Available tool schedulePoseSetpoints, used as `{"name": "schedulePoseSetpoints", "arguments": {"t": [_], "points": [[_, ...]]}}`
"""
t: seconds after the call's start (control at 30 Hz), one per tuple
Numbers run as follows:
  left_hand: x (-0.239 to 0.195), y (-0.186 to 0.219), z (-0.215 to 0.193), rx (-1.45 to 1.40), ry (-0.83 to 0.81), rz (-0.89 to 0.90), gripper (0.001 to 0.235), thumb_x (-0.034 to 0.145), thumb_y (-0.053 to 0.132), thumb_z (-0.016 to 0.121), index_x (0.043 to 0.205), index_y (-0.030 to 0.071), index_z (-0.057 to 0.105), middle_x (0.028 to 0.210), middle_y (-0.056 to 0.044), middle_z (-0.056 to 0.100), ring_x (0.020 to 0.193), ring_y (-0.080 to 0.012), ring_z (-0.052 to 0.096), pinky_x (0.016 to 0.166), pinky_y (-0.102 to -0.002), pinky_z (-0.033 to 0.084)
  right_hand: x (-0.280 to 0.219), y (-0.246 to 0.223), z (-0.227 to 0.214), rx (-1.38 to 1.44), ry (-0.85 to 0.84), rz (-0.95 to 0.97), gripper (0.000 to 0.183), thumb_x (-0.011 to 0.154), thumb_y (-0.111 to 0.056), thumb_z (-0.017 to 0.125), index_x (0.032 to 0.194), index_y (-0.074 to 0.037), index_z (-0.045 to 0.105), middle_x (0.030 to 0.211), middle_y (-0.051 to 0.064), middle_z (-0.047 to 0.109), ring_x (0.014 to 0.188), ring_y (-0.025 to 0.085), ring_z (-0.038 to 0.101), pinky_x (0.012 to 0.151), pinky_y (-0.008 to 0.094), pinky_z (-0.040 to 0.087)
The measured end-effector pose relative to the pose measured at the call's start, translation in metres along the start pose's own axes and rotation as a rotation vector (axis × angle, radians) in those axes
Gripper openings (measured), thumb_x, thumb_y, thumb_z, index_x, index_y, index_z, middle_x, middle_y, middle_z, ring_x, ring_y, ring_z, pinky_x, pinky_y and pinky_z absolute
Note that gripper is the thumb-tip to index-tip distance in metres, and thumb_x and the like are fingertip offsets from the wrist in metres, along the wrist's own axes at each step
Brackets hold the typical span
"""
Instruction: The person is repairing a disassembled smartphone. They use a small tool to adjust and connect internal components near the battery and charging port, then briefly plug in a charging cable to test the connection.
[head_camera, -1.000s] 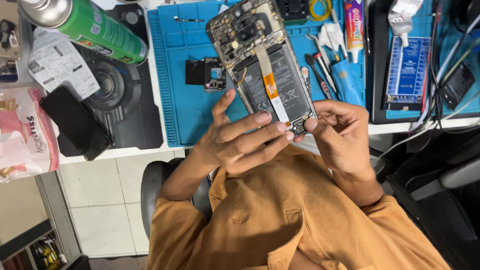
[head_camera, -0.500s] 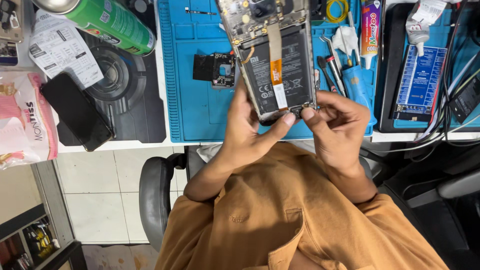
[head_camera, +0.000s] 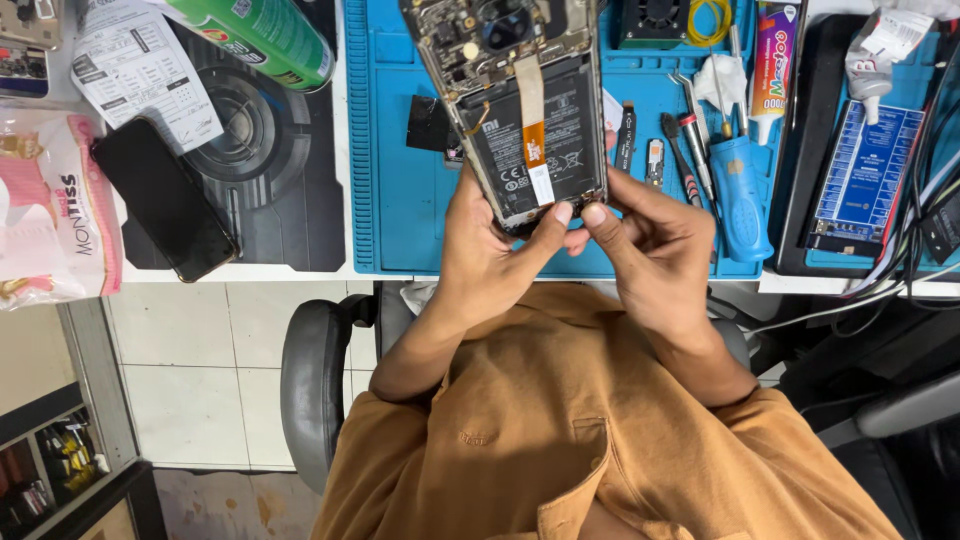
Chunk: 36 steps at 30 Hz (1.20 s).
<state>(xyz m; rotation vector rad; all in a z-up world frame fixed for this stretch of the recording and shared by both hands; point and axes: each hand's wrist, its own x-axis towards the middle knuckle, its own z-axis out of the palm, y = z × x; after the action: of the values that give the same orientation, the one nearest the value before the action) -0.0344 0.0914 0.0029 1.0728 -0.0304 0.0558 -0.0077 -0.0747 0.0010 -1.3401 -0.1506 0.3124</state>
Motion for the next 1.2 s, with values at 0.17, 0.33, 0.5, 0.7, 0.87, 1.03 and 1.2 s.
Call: {"name": "schedulePoseSetpoints", "arguments": {"t": [0.17, 0.33, 0.5, 0.7, 0.87, 1.03, 1.2], "points": [[0.001, 0.006, -0.018, 0.022, 0.073, -0.011, 0.05, 0.108, -0.009, 0.057, 0.149, -0.002, 0.029, 0.137, -0.021, 0.064, 0.115, -0.0241, 0.071, 0.093, -0.035, 0.066, 0.013, 0.003, 0.001, -0.096, -0.103, -0.143, 0.036, 0.109, 0.002, 0.062, 0.143, 0.008, 0.058, 0.155, 0.017, 0.043, 0.104, 0.02, 0.073, 0.084, 0.027, 0.064], [0.009, 0.014, -0.049, 0.049, 0.063, 0.02, 0.06, 0.106, -0.014, 0.05, 0.156, 0.002, 0.02, 0.146, -0.026, 0.06, 0.127, -0.0378, 0.068, 0.103, -0.046, 0.064, 0.044, 0.01, -0.033, -0.157, -0.049, -0.211, 0.03, 0.111, -0.004, 0.067, 0.14, 0.003, 0.059, 0.135, 0.011, 0.056, 0.11, 0.018, 0.073, 0.087, 0.028, 0.065], [0.006, 0.006, -0.062, 0.088, 0.129, 0.023, 0.065, 0.105, -0.017, 0.049, 0.159, 0.001, 0.019, 0.151, -0.026, 0.053, 0.136, -0.0384, 0.06, 0.102, -0.049, 0.066, 0.045, 0.015, -0.062, -0.733, -0.061, -0.107, 0.013, 0.104, -0.009, 0.077, 0.116, -0.005, 0.075, 0.113, 0.007, 0.075, 0.091, 0.016, 0.073, 0.076, 0.029, 0.059], [0.008, 0.001, -0.058, 0.048, 0.072, 0.008, 0.064, 0.107, -0.015, 0.051, 0.159, 0.003, 0.018, 0.154, -0.025, 0.052, 0.137, -0.0381, 0.061, 0.102, -0.048, 0.061, 0.034, 0.036, -0.05, -1.042, -0.277, -0.134, 0.028, 0.085, -0.013, 0.084, 0.11, -0.003, 0.077, 0.104, 0.011, 0.07, 0.083, 0.027, 0.069, 0.073, 0.037, 0.054], [0.011, 0.006, -0.048, 0.019, 0.009, -0.034, 0.065, 0.109, -0.01, 0.05, 0.159, 0.006, 0.013, 0.149, -0.028, 0.058, 0.125, -0.0407, 0.069, 0.104, -0.048, 0.066, 0.032, 0.041, -0.046, -1.085, -0.239, -0.248, 0.022, 0.086, -0.01, 0.082, 0.107, -0.004, 0.078, 0.106, 0.012, 0.068, 0.09, 0.031, 0.068, 0.078, 0.039, 0.054], [0.013, 0.008, -0.041, 0.0, -0.039, -0.034, 0.066, 0.11, -0.01, 0.05, 0.16, 0.007, 0.011, 0.146, -0.028, 0.057, 0.124, -0.0399, 0.07, 0.103, -0.048, 0.066, 0.032, 0.04, -0.048, -1.055, -0.256, -0.217, 0.017, 0.088, -0.009, 0.081, 0.104, -0.003, 0.077, 0.105, 0.011, 0.068, 0.088, 0.031, 0.068, 0.077, 0.04, 0.054], [0.014, 0.006, -0.039, -0.021, -0.081, -0.018, 0.07, 0.109, -0.01, 0.05, 0.163, 0.009, 0.009, 0.142, -0.027, 0.059, 0.123, -0.0381, 0.07, 0.102, -0.047, 0.066, 0.033, 0.039, -0.048, -1.046, -0.263, -0.194, 0.017, 0.089, -0.008, 0.079, 0.104, -0.002, 0.077, 0.104, 0.011, 0.068, 0.084, 0.031, 0.067, 0.075, 0.041, 0.054]]}}
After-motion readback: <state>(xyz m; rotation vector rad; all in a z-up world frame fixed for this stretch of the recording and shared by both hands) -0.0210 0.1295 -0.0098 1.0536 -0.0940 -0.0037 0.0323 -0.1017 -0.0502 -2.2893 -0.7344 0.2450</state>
